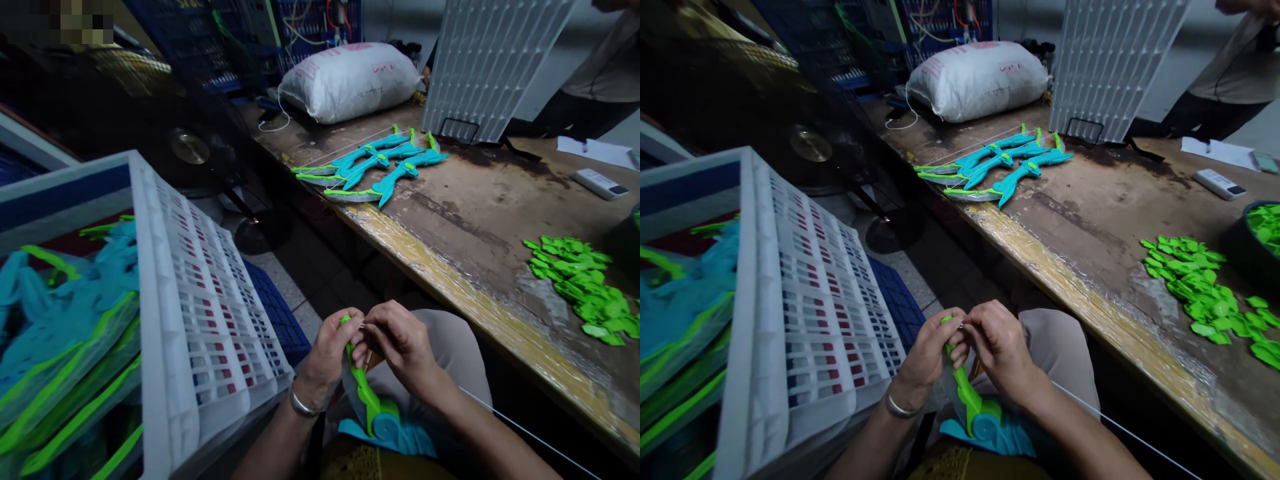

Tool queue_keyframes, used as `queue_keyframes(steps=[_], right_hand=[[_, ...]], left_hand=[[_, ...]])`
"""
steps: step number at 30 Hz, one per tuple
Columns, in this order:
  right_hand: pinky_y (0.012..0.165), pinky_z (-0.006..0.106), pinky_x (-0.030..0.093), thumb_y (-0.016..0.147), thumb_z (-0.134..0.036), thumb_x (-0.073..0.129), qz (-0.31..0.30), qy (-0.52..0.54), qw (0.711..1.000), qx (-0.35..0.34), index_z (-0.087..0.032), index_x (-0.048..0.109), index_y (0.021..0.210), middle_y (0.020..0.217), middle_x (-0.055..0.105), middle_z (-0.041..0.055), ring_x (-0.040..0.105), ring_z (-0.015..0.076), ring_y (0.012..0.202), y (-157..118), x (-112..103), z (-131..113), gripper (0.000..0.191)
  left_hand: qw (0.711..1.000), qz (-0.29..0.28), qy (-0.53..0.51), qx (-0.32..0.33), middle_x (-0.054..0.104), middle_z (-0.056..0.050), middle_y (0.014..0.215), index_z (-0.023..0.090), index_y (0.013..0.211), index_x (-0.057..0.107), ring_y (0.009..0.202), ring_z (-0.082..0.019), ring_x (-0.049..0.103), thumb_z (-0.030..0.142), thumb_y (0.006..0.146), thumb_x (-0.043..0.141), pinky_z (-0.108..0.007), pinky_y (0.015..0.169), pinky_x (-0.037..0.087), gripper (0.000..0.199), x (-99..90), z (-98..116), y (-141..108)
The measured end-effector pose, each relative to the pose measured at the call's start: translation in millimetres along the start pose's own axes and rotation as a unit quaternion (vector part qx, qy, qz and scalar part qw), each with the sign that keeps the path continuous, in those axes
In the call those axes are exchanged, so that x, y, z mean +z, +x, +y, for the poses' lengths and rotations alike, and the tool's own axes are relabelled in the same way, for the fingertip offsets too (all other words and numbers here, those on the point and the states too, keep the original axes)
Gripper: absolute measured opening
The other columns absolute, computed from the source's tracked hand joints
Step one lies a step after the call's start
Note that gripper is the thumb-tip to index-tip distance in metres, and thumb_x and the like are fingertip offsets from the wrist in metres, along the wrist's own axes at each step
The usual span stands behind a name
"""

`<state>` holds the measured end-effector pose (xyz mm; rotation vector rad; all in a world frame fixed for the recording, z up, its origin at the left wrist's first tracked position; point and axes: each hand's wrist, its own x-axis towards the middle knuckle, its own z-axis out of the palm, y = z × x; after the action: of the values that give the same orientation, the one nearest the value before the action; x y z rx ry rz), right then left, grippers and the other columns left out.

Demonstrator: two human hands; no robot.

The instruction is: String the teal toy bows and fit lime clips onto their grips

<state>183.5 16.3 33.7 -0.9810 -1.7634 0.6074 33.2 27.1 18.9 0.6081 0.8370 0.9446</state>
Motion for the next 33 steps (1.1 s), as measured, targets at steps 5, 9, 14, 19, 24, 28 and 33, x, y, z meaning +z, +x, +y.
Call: queue_keyframes(steps=[5, 9, 14, 19, 24, 28, 33], right_hand=[[0.072, 0.031, 0.052, 0.101, -0.009, 0.054, 0.005, -0.088, 0.993, -0.080, -0.015, 0.061, 0.102, 0.092, 0.066, 0.0100, 0.061, 0.0202, 0.082, 0.6, 2.3, 3.4, 0.010], [0.067, 0.032, 0.051, 0.101, -0.009, 0.050, 0.005, -0.163, 0.980, -0.117, -0.016, 0.058, 0.093, 0.085, 0.065, 0.0096, 0.057, 0.0207, 0.076, 4.2, 4.5, 3.8, 0.013], [0.066, 0.031, 0.050, 0.101, -0.011, 0.049, 0.014, -0.150, 0.984, -0.098, -0.018, 0.056, 0.094, 0.084, 0.063, 0.0079, 0.057, 0.0194, 0.075, 4.0, 1.9, 3.5, 0.012], [0.069, 0.031, 0.050, 0.101, -0.017, 0.055, -0.015, -0.086, 0.996, -0.028, -0.018, 0.056, 0.101, 0.090, 0.062, 0.0071, 0.059, 0.0202, 0.082, 2.7, -3.9, -1.3, 0.002], [0.067, 0.030, 0.048, 0.105, -0.022, 0.055, -0.033, -0.088, 0.995, -0.027, -0.019, 0.060, 0.103, 0.086, 0.063, 0.0053, 0.059, 0.0193, 0.077, 6.1, -2.2, -1.2, 0.007], [0.063, 0.028, 0.044, 0.106, -0.019, 0.051, -0.046, -0.124, 0.991, -0.014, -0.018, 0.059, 0.090, 0.078, 0.060, 0.0034, 0.057, 0.0175, 0.070, 6.7, -5.6, -1.4, 0.018], [0.060, 0.029, 0.039, 0.101, -0.014, 0.050, -0.146, -0.243, 0.959, 0.009, -0.019, 0.054, 0.080, 0.074, 0.058, 0.0020, 0.056, 0.0168, 0.066, 6.9, -31.0, -13.7, 0.022]], left_hand=[[1.000, -0.004, 0.005, 0.010, 0.043, 0.008, 0.053, 0.018, 0.064, 0.051, 0.039, -0.006, 0.044, 0.050, 0.075, 0.083, -0.017, 0.034, 0.040, 0.047, 0.8, 0.5, 1.7], [1.000, 0.002, 0.003, 0.011, 0.043, 0.008, 0.051, 0.017, 0.063, 0.050, 0.039, -0.006, 0.042, 0.051, 0.074, 0.084, -0.016, 0.034, 0.038, 0.049, 0.0, -0.4, 3.4], [1.000, 0.003, 0.001, 0.013, 0.044, 0.008, 0.051, 0.017, 0.063, 0.052, 0.039, -0.006, 0.044, 0.051, 0.076, 0.083, -0.017, 0.035, 0.040, 0.047, -0.9, -2.0, 4.6], [1.000, 0.005, 0.000, 0.007, 0.046, 0.008, 0.050, 0.017, 0.068, 0.055, 0.038, -0.007, 0.045, 0.052, 0.077, 0.082, -0.017, 0.035, 0.039, 0.045, -3.6, -4.6, 5.9], [1.000, -0.004, 0.003, 0.003, 0.047, 0.008, 0.047, 0.018, 0.069, 0.055, 0.036, -0.008, 0.047, 0.053, 0.078, 0.081, -0.017, 0.035, 0.039, 0.044, -3.9, -5.4, 4.7], [1.000, -0.014, -0.013, 0.010, 0.046, 0.008, 0.053, 0.019, 0.068, 0.051, 0.038, -0.007, 0.046, 0.049, 0.080, 0.080, -0.016, 0.034, 0.039, 0.044, -0.8, -4.1, 5.1], [0.995, -0.078, -0.061, -0.009, 0.043, 0.009, 0.055, 0.018, 0.072, 0.054, 0.039, -0.005, 0.041, 0.047, 0.078, 0.083, -0.015, 0.032, 0.037, 0.042, 6.9, -2.4, 15.2]])
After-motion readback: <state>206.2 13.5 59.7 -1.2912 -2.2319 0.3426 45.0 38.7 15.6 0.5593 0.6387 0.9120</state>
